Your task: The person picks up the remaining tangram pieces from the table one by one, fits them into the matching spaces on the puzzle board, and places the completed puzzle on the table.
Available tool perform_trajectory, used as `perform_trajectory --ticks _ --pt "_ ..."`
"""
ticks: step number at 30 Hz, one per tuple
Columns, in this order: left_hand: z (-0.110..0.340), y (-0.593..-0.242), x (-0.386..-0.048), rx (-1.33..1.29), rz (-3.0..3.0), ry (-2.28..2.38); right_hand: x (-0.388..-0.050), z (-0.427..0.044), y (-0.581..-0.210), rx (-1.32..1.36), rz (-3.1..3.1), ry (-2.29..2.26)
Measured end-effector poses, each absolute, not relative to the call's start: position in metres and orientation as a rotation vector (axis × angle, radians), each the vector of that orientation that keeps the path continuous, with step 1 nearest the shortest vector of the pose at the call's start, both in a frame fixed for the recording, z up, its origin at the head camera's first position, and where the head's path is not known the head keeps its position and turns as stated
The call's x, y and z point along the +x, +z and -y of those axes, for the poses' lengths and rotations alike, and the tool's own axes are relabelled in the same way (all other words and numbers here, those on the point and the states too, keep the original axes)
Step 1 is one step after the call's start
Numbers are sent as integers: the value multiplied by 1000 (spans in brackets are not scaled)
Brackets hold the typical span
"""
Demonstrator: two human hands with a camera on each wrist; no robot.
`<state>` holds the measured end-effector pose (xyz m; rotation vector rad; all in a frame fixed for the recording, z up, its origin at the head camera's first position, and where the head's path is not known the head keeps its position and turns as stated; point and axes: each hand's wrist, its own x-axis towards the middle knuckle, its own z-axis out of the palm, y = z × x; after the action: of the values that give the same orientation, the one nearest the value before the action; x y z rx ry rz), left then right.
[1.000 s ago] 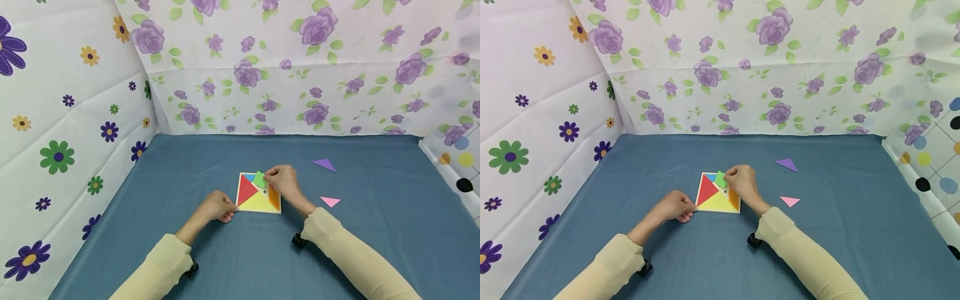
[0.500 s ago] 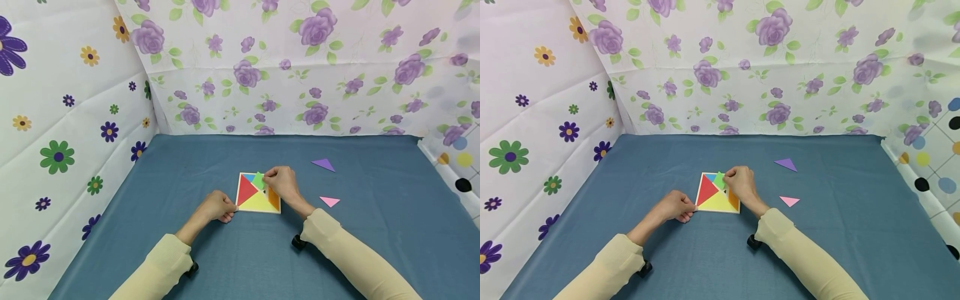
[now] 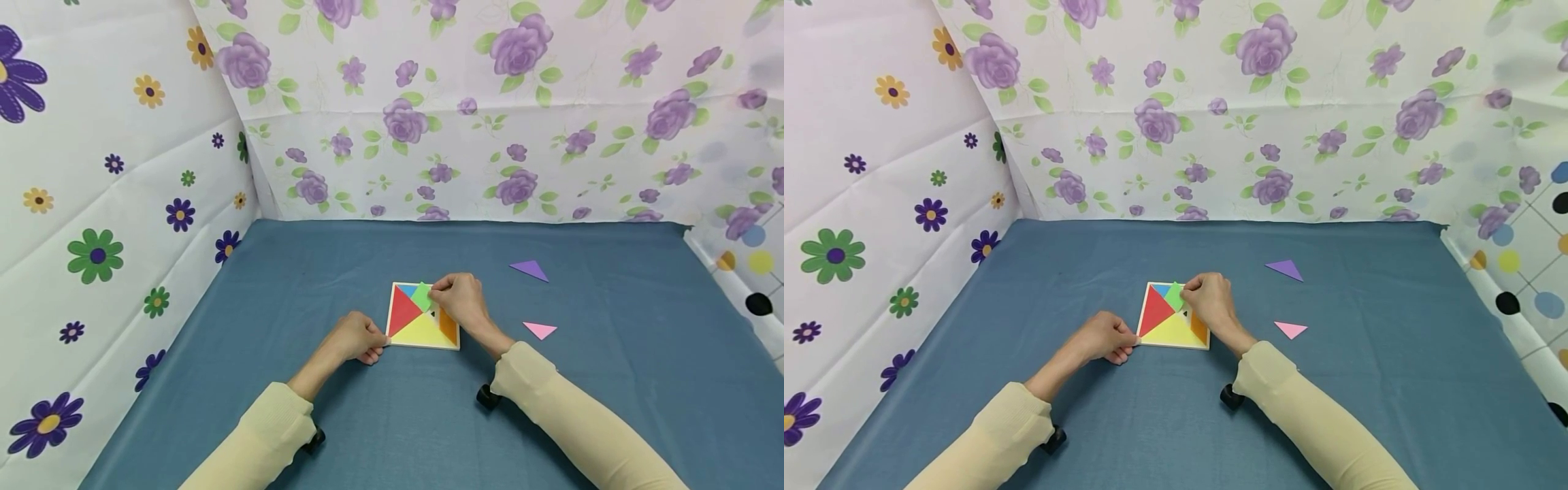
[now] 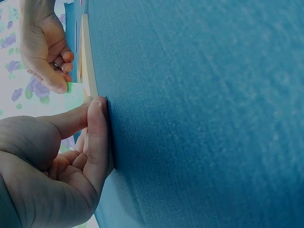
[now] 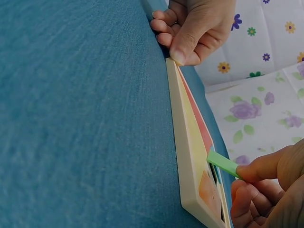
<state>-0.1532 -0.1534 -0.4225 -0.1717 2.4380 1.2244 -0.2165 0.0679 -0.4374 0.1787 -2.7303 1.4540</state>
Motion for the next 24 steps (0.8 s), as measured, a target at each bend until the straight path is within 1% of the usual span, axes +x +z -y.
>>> perform_trajectory --ticks 24 --pt "155 -421 -152 -138 -2439 1245 -216 -68 -439 177 2755 1416"
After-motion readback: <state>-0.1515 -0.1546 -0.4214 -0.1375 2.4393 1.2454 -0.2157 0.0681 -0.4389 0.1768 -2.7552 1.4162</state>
